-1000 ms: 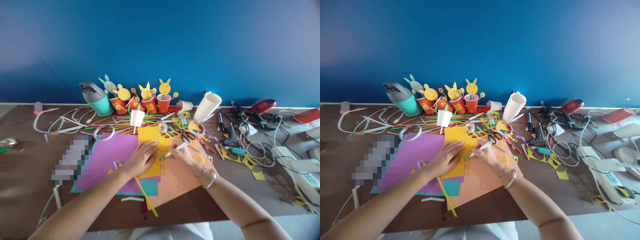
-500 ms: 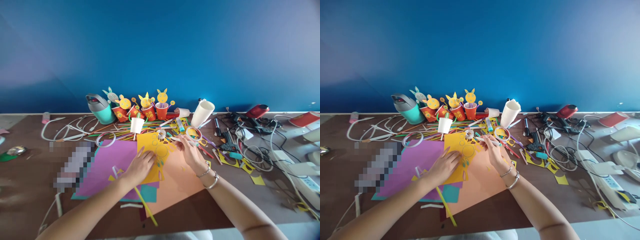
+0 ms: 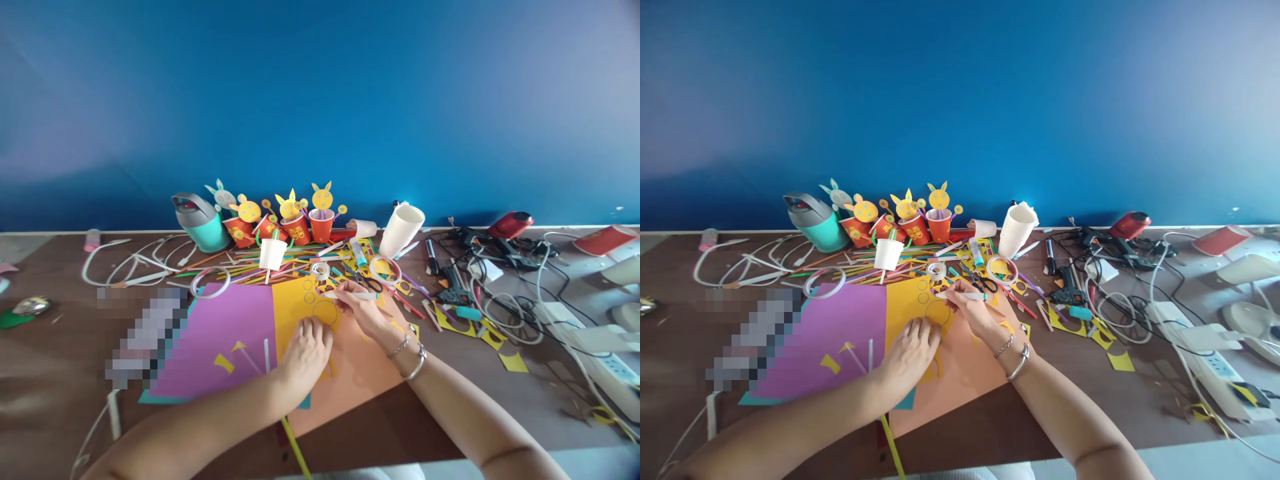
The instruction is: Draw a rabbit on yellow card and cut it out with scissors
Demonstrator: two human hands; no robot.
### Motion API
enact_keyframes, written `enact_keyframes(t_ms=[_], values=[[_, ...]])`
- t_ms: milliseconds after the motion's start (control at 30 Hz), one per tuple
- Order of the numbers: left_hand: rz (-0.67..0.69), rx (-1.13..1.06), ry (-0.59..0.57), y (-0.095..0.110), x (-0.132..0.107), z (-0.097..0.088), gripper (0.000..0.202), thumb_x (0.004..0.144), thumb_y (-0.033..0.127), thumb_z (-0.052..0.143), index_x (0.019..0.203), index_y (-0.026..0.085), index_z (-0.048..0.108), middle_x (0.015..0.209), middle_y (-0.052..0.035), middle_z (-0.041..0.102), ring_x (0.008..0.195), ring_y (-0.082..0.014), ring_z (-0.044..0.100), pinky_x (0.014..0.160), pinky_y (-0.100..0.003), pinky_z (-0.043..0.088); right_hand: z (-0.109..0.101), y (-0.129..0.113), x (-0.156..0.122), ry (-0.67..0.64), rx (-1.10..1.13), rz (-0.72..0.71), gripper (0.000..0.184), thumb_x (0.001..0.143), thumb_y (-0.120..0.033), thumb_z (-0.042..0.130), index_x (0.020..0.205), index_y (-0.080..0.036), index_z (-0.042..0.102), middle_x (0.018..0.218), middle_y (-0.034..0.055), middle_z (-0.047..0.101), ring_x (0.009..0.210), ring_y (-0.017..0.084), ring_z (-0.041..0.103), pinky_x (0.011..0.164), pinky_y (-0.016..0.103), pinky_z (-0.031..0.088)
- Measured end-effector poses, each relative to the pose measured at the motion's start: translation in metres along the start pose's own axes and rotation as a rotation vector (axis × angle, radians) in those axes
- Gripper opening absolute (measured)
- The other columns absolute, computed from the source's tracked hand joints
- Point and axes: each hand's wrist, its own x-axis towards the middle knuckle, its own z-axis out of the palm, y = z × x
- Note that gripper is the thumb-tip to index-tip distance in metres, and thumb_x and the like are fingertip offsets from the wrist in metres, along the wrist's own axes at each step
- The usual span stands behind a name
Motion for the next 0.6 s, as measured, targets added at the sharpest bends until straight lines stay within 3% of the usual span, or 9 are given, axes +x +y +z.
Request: enact_keyframes(t_ms=[133, 300, 433, 500, 600], values=[[0.035, -0.102, 0.076, 0.009, -0.005, 0.004, 0.035, 0.081, 0.002, 0.046, 0.110, 0.006, 0.064, 0.110, -0.0194, 0.064, 0.100, -0.0269, 0.060, 0.085, -0.041, 0.050, -0.003, 0.005, 0.004, 0.039, 0.088, -0.007, 0.026, 0.077, -0.046, 0.065, 0.074, -0.023, 0.053, 0.072, -0.0006, 0.056, 0.067, 0.015, 0.056, 0.064, 0.031, 0.048], [0.086, -0.161, 0.068, 0.012, -0.012, 0.003, 0.041, 0.079, 0.002, 0.046, 0.117, 0.007, 0.061, 0.114, -0.0186, 0.064, 0.093, -0.0243, 0.061, 0.070, -0.034, 0.054, -0.010, 0.010, 0.007, 0.164, 0.008, -0.119, 0.021, 0.080, -0.044, 0.063, 0.084, -0.025, 0.055, 0.084, -0.0001, 0.055, 0.080, 0.016, 0.056, 0.082, 0.035, 0.048], [0.078, -0.172, 0.034, 0.014, -0.015, 0.001, 0.044, 0.079, 0.001, 0.045, 0.120, 0.008, 0.060, 0.120, -0.0205, 0.062, 0.083, -0.0214, 0.062, 0.056, -0.029, 0.052, -0.011, 0.002, 0.000, 0.183, -0.060, -0.117, 0.023, 0.082, -0.047, 0.059, 0.079, -0.025, 0.052, 0.075, 0.0009, 0.056, 0.072, 0.017, 0.056, 0.072, 0.035, 0.049], [0.083, -0.175, 0.034, 0.014, -0.014, 0.001, 0.043, 0.080, 0.003, 0.045, 0.121, 0.008, 0.059, 0.122, -0.0201, 0.061, 0.089, -0.0228, 0.062, 0.063, -0.032, 0.055, -0.010, -0.004, -0.005, 0.148, -0.109, -0.062, 0.026, 0.083, -0.047, 0.056, 0.072, -0.024, 0.050, 0.065, -0.0002, 0.054, 0.062, 0.016, 0.052, 0.061, 0.031, 0.046], [0.066, -0.212, 0.085, 0.011, -0.014, 0.001, 0.040, 0.082, 0.008, 0.047, 0.119, 0.009, 0.061, 0.122, -0.0185, 0.061, 0.111, -0.0310, 0.057, 0.088, -0.045, 0.052, -0.009, -0.008, -0.010, 0.072, -0.154, 0.017, 0.027, 0.077, -0.045, 0.064, 0.069, -0.023, 0.050, 0.062, -0.0024, 0.052, 0.057, 0.013, 0.047, 0.053, 0.027, 0.040]])
